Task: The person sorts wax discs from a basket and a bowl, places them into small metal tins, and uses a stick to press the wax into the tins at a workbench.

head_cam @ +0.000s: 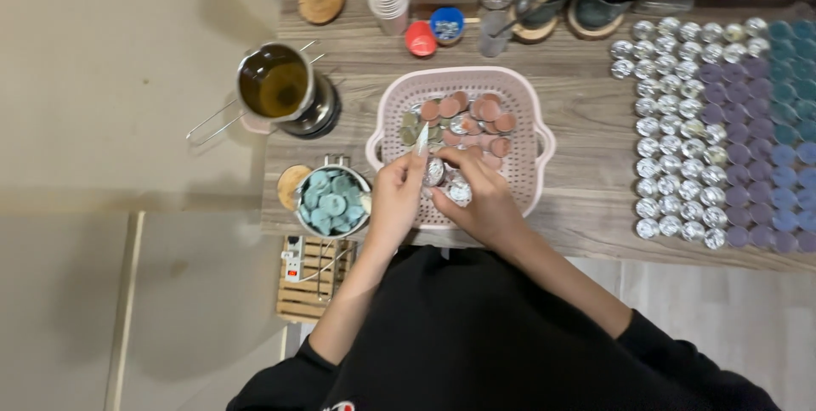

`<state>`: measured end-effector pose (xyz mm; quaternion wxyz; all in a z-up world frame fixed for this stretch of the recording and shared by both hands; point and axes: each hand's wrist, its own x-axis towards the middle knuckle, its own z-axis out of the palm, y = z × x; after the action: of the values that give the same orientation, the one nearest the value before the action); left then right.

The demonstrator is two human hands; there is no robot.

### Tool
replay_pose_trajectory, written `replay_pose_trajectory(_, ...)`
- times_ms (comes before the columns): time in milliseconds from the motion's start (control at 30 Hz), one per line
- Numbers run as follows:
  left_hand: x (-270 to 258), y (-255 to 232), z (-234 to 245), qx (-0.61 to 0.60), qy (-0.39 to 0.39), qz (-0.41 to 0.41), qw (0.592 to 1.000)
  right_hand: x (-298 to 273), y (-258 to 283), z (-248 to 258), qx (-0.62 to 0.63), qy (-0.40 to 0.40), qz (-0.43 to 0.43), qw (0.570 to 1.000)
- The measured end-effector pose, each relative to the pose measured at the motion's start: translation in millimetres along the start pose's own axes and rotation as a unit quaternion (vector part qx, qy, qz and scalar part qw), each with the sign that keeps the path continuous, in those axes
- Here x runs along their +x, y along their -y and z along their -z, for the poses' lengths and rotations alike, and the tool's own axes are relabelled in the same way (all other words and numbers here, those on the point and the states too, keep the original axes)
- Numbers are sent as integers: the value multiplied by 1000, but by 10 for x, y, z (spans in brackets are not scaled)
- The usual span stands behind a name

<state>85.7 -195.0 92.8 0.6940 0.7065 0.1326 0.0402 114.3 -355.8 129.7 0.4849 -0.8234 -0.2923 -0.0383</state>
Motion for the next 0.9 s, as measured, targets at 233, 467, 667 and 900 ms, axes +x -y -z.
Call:
replay_pose_trajectory(233, 106, 16, -294, 10, 39, 48, 998, -65, -183, 293, 37, 10, -61, 997)
replay_pose_trajectory(467, 247, -90, -603, -68, 114, 158, 978, -141, -459, 652, 49, -32, -76, 995)
replay_pose_trajectory(667, 375, -5, -990, 24, 158, 140, 977, -314, -771, 924, 28, -74, -52, 996)
replay_pose_trajectory(900, 532, -168, -1317, 5, 178, 141, 974, -446, -1981, 1005, -148, -305, -217, 916)
